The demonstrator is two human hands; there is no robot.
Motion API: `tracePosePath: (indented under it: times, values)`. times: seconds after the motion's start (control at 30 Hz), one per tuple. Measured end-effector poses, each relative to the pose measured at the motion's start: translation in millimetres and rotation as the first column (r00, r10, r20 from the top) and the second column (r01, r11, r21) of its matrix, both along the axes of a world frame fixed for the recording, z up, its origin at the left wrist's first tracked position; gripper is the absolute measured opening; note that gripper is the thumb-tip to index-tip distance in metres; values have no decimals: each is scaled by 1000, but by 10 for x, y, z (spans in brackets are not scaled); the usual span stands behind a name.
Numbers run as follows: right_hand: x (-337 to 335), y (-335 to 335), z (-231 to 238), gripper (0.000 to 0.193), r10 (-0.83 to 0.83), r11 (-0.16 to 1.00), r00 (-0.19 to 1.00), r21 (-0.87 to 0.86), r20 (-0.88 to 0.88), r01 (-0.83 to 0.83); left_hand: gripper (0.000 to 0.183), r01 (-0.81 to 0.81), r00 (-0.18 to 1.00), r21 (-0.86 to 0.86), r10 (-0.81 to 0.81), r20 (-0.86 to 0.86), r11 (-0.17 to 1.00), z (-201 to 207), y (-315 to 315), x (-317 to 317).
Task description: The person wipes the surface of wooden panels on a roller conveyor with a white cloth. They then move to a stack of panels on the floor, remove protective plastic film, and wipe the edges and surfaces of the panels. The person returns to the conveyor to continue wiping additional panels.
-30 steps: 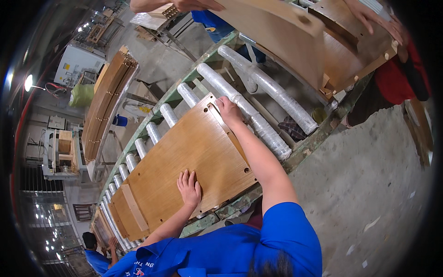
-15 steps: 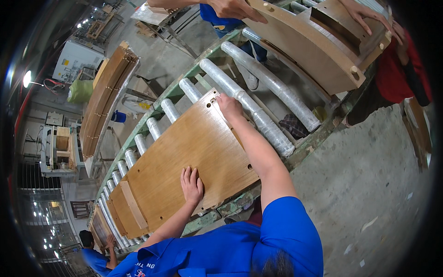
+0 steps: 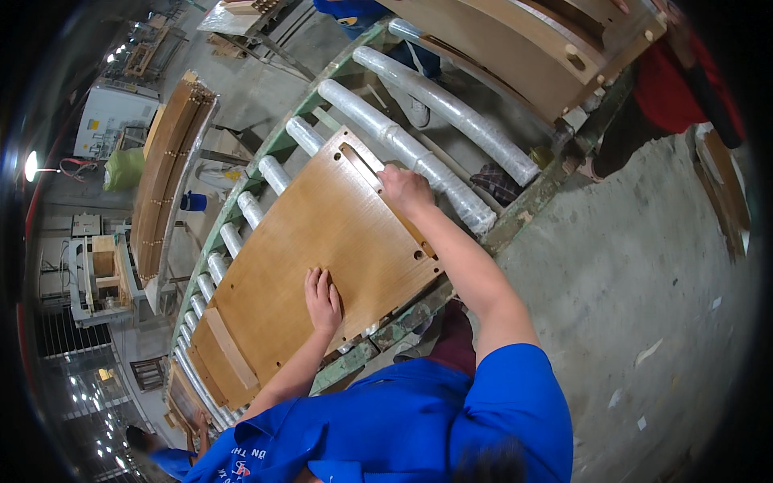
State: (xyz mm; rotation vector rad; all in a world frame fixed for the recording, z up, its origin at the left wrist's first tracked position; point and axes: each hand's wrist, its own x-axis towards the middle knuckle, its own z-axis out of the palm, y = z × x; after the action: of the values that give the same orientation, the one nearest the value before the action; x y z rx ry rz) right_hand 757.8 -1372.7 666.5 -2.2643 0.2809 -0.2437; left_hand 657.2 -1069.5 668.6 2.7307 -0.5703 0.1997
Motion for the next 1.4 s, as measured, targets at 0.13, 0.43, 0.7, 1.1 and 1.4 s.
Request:
tracePosePath:
  times: [0.13, 0.43, 0.7, 1.1, 1.4]
  values:
    - [-438, -100, 14, 28, 0, 1000, 1000, 6, -13, 0, 33, 25, 1000, -6, -25, -3, 1000, -2, -42, -19]
    - [-1265, -205, 151, 23, 2, 999, 999, 48, -50, 1, 32, 61, 998, -23, -60, 31, 998, -29, -8, -9]
    - [-1720, -293, 21, 22, -35, 992, 998, 121, -45, 40, 34, 54, 999, 2, -54, 6, 999, -46, -33, -51]
    - [-281, -428, 175, 20, 83, 465, 996, 885, -24, -18, 40, -70, 997, -3, 70, -26, 998, 12, -51, -96]
    - [1205, -4, 210, 39, 1, 1000, 999, 6, 49, -1, 42, -88, 994, -25, 86, -71, 996, 22, 13, -103]
